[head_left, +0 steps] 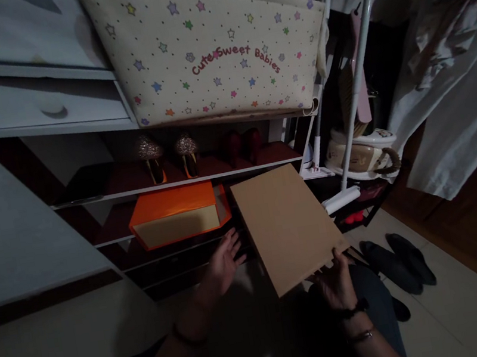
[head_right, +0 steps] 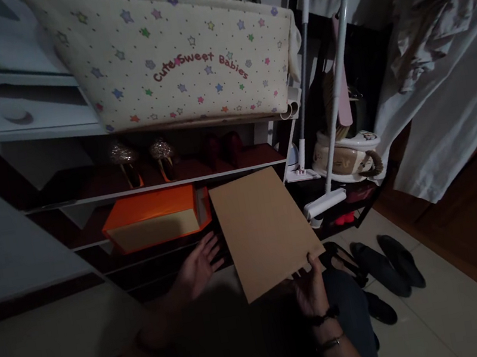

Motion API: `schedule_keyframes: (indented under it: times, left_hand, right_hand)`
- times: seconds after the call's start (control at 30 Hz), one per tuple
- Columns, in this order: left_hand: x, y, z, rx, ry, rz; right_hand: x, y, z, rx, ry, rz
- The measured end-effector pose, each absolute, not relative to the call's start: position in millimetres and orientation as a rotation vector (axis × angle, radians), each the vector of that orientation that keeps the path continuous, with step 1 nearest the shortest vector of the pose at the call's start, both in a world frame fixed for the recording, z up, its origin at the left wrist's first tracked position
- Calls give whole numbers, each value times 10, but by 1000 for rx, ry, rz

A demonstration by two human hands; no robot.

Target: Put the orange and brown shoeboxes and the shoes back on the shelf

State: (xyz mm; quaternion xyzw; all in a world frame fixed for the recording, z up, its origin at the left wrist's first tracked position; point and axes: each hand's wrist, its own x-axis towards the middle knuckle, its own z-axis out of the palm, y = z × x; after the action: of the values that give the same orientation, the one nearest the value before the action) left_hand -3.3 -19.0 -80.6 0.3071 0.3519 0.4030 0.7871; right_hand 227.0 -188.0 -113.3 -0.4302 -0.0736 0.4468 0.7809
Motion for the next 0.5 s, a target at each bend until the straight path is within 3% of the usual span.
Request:
schedule_keyframes:
  times: [0.27, 0.5]
  left_hand:
    - [-45, -229, -741, 713, 709, 837]
    - [-20, -215, -750, 776, 580, 837]
  right_hand:
    - [2246, -1458, -1086, -920, -79, 1058]
    - [2528, -846, -719, -934, -53, 1194]
